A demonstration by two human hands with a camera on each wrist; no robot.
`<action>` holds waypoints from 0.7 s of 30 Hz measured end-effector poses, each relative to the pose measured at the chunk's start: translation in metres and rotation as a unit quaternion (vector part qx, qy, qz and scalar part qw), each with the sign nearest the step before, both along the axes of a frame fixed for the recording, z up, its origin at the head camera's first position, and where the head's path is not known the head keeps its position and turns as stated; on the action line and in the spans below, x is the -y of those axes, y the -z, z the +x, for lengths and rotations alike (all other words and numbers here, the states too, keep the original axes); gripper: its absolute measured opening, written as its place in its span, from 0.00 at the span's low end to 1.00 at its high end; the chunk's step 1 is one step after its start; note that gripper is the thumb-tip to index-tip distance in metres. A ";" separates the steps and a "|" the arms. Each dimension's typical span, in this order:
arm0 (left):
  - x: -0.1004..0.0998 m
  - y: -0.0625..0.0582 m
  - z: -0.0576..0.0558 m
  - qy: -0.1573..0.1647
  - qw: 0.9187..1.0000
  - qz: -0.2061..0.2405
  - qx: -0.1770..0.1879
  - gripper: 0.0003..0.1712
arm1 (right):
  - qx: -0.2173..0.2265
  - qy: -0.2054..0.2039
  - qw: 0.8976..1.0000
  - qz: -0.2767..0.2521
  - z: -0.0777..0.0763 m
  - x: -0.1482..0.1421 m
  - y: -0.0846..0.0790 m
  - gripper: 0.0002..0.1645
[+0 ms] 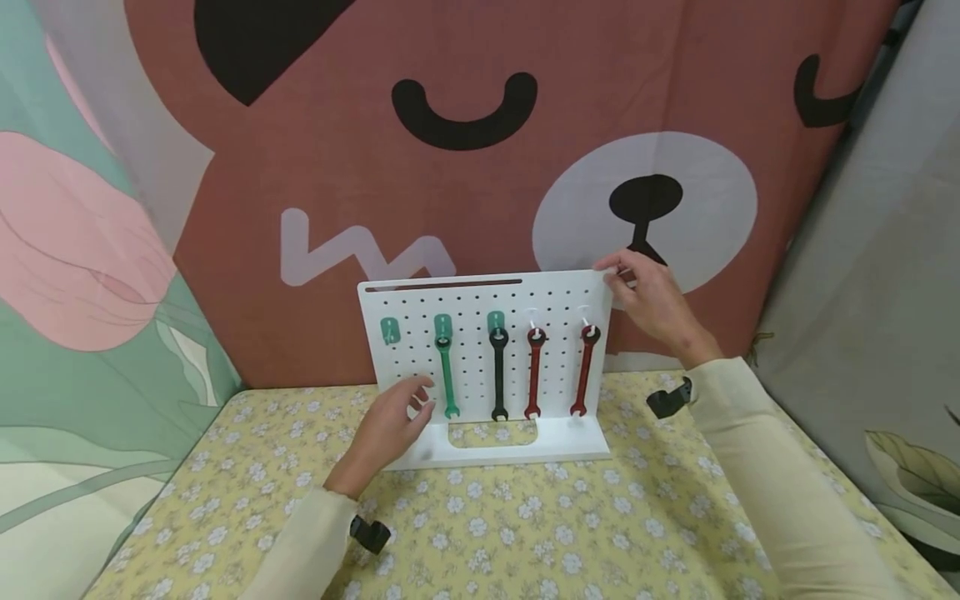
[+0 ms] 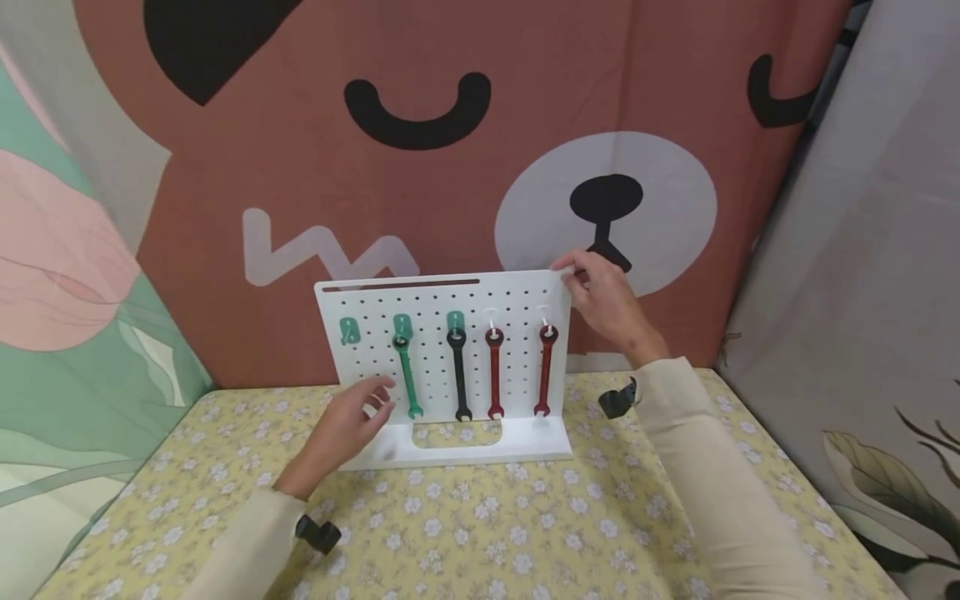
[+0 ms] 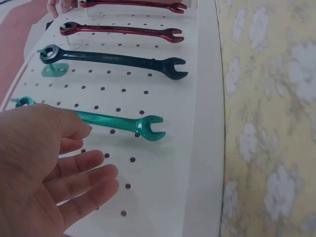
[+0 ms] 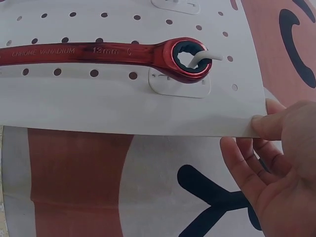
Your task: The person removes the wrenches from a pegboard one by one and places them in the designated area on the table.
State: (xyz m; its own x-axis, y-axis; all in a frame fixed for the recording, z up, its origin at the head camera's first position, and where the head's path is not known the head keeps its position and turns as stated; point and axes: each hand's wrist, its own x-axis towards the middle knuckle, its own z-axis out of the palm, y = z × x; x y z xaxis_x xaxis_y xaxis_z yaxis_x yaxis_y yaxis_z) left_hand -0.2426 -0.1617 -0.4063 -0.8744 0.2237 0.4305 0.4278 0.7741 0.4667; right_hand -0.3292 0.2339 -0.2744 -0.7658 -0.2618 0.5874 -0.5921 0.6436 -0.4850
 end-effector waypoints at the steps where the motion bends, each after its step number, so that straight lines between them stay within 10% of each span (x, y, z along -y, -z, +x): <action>1: -0.001 0.000 -0.001 0.004 1.000 0.008 -0.001 0.17 | -0.001 0.000 1.000 -0.001 0.000 0.000 0.000 0.12; 9: -0.012 0.005 -0.011 0.019 0.993 0.107 0.043 0.17 | 0.005 -0.004 1.000 -0.007 0.000 0.000 0.000 0.12; 21: -0.023 0.008 -0.019 0.059 0.960 0.261 0.087 0.12 | 0.006 -0.001 1.000 -0.010 -0.002 0.001 0.001 0.12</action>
